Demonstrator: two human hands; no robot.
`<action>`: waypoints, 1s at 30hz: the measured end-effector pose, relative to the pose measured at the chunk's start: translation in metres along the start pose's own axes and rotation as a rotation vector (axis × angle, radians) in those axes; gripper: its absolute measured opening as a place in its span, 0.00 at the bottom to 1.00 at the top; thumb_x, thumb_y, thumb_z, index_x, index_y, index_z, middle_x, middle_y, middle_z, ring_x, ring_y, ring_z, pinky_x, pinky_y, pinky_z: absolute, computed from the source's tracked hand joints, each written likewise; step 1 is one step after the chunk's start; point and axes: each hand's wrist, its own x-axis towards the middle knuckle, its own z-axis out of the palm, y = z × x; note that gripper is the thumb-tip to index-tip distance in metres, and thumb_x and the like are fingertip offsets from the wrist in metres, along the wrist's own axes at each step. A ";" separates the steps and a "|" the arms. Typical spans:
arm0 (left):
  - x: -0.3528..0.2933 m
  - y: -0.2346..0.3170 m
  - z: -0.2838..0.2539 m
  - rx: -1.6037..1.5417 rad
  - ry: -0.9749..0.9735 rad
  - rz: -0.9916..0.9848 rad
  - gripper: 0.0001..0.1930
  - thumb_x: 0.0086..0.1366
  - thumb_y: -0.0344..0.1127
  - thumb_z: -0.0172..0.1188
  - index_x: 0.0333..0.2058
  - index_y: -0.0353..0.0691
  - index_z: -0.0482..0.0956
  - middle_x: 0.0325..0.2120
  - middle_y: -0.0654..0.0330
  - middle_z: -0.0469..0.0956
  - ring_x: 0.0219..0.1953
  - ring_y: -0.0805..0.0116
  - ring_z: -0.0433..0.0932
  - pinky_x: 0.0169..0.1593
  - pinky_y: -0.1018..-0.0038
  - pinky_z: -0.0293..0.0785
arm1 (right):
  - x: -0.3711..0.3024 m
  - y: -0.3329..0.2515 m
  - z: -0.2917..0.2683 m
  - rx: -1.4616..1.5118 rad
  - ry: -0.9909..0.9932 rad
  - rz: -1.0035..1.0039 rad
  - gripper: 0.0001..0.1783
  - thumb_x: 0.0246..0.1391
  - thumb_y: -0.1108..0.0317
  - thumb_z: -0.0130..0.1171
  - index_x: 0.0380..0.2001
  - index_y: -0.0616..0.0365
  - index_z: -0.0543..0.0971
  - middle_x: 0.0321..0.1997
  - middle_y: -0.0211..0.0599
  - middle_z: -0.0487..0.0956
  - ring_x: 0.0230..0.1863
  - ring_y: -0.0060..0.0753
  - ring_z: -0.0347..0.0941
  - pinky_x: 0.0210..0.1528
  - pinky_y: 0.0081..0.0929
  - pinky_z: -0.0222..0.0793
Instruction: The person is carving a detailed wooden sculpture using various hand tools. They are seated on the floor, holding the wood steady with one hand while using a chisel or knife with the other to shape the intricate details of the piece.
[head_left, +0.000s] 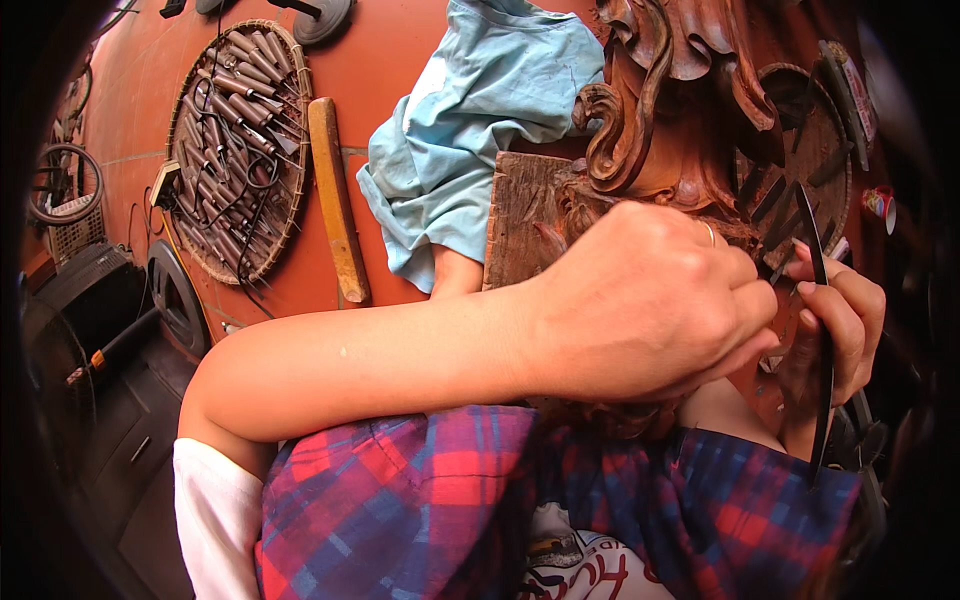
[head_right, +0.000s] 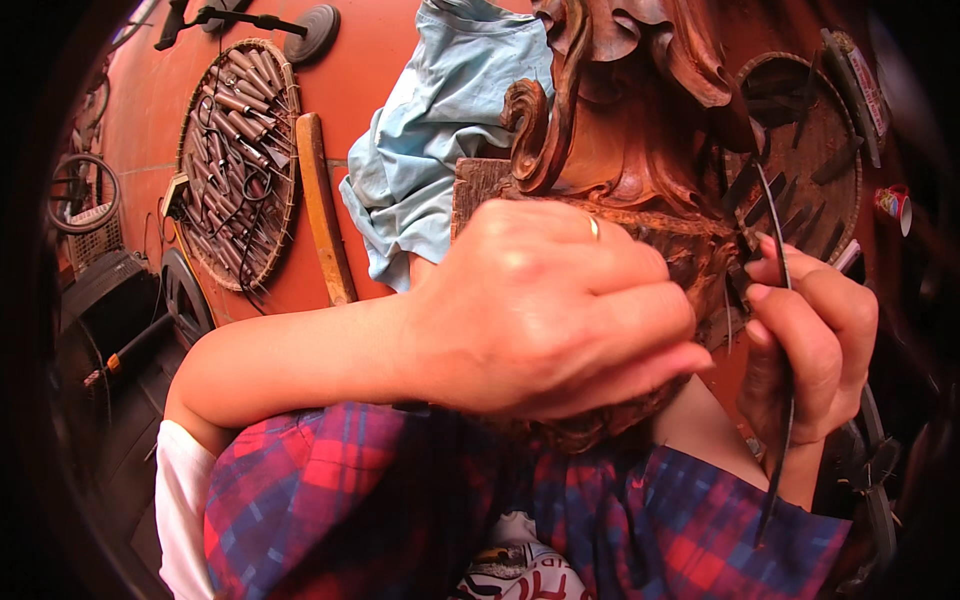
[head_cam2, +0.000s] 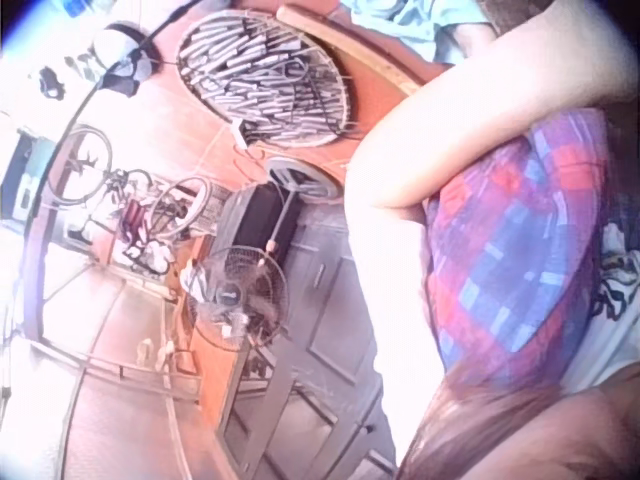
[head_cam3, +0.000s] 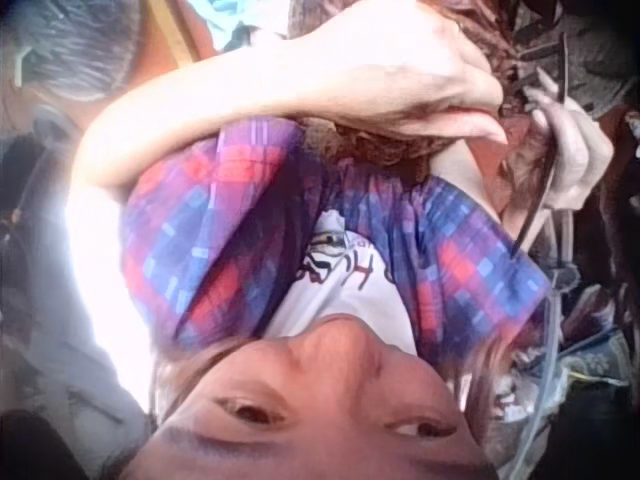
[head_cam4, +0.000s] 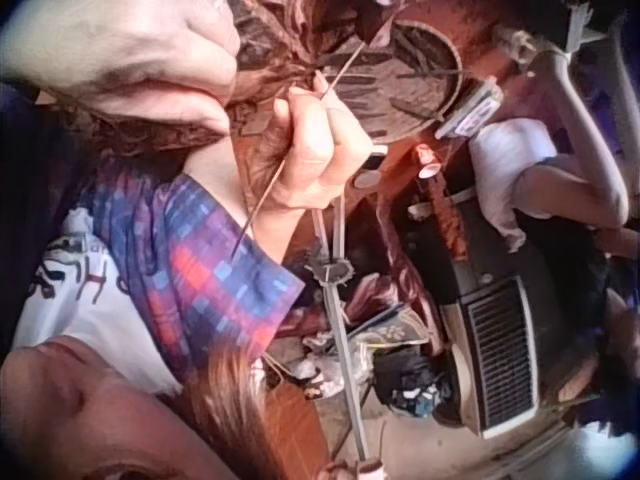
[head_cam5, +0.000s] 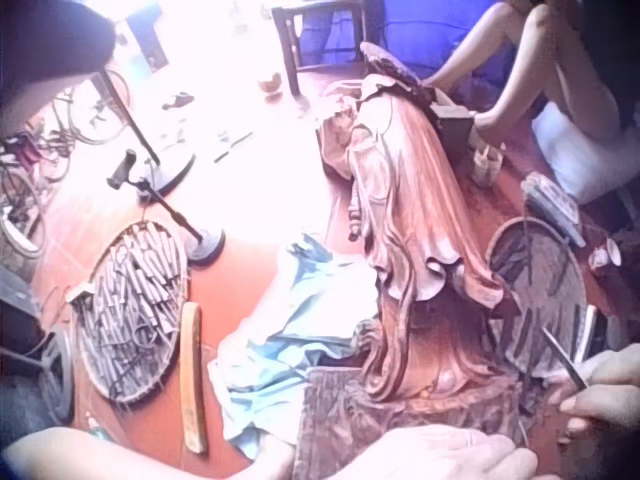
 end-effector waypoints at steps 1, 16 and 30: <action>-0.005 -0.007 0.000 0.171 0.087 0.030 0.12 0.57 0.41 0.63 0.22 0.42 0.74 0.18 0.60 0.73 0.23 0.60 0.78 0.26 0.66 0.73 | 0.003 0.002 0.010 -0.022 -0.007 -0.044 0.08 0.57 0.74 0.63 0.39 0.65 0.79 0.40 0.47 0.75 0.36 0.38 0.78 0.39 0.32 0.79; -0.026 -0.043 -0.015 0.375 0.092 0.088 0.15 0.51 0.30 0.69 0.40 0.43 0.84 0.24 0.64 0.77 0.25 0.65 0.76 0.30 0.72 0.72 | 0.020 0.016 0.058 -0.177 -0.061 -0.101 0.18 0.43 0.75 0.63 0.41 0.60 0.85 0.49 0.51 0.79 0.41 0.43 0.82 0.40 0.29 0.80; 0.006 -0.044 -0.017 0.603 -0.119 -0.068 0.24 0.59 0.36 0.61 0.56 0.49 0.77 0.25 0.62 0.72 0.31 0.61 0.73 0.37 0.67 0.72 | 0.018 0.010 0.063 -0.125 -0.067 -0.062 0.13 0.42 0.76 0.61 0.35 0.66 0.82 0.50 0.65 0.76 0.51 0.61 0.78 0.50 0.41 0.79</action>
